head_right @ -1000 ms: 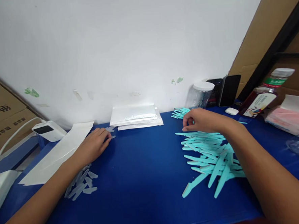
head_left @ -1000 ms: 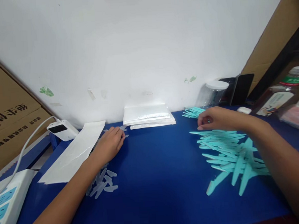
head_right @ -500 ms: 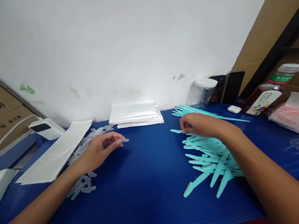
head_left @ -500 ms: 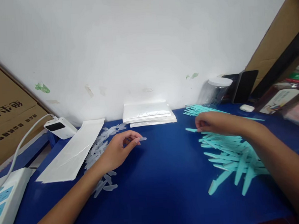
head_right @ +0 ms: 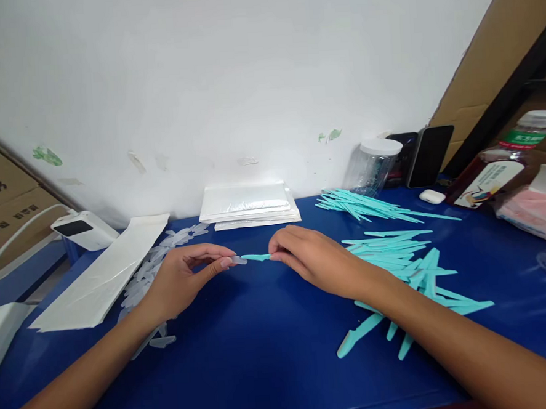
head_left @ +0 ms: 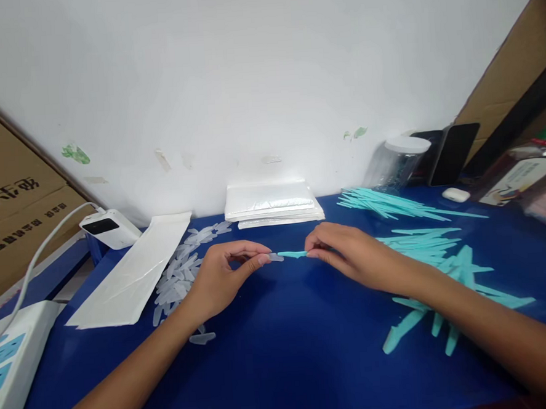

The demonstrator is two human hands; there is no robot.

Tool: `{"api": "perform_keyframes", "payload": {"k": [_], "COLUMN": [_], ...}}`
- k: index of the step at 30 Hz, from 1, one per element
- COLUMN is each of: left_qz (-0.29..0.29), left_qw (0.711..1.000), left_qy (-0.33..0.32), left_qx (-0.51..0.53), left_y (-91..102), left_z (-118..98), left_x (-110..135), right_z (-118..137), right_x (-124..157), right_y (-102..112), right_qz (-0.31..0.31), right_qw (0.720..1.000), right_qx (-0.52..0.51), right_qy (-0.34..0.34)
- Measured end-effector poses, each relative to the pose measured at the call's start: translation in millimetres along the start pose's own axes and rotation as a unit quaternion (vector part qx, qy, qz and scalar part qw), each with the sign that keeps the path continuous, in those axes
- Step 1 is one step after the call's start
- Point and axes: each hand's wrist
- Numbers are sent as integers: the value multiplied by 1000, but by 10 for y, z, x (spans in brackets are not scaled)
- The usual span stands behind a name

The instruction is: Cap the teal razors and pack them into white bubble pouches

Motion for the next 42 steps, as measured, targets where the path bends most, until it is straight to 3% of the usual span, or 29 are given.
{"api": "perform_keyframes", "payload": {"k": [6,12,23,28,34,38,42], "left_qz": [-16,-19,-1,0,57,93,96], "left_qw": [1000,1000,998,999,997,989,966], "left_qy": [9,11,34,47,49,6,-38], "left_qx": [1,6,47,8,-22,-118,-236], "left_y": [7,-13,-118,-105,-107,-67,63], "left_z": [13,-9,-48,-33,-53,-19,88], "left_x": [5,11,71,76,74,93,72], "right_z": [-46,-27,96,78,89,-248,-1047], "right_x": [40,34,-24,-42,-80,-20,213], "right_y": [34,34,-186,-259,-269,36,479], "right_qz": [6,2,-53,-50,-26,-59,-101], "right_qw": [998,998,992,990,990,998,959], "right_qx": [-63,-63,-112,-134,-134,11,189], "right_qy": [-17,-17,12,2,17,-17,-184]}}
Point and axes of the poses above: each hand's wrist, its own x-axis away from the middle knuckle, its own y-axis out of the back of the hand, z = x × y, and after that the axes turned 14 degrees about z, right-handed
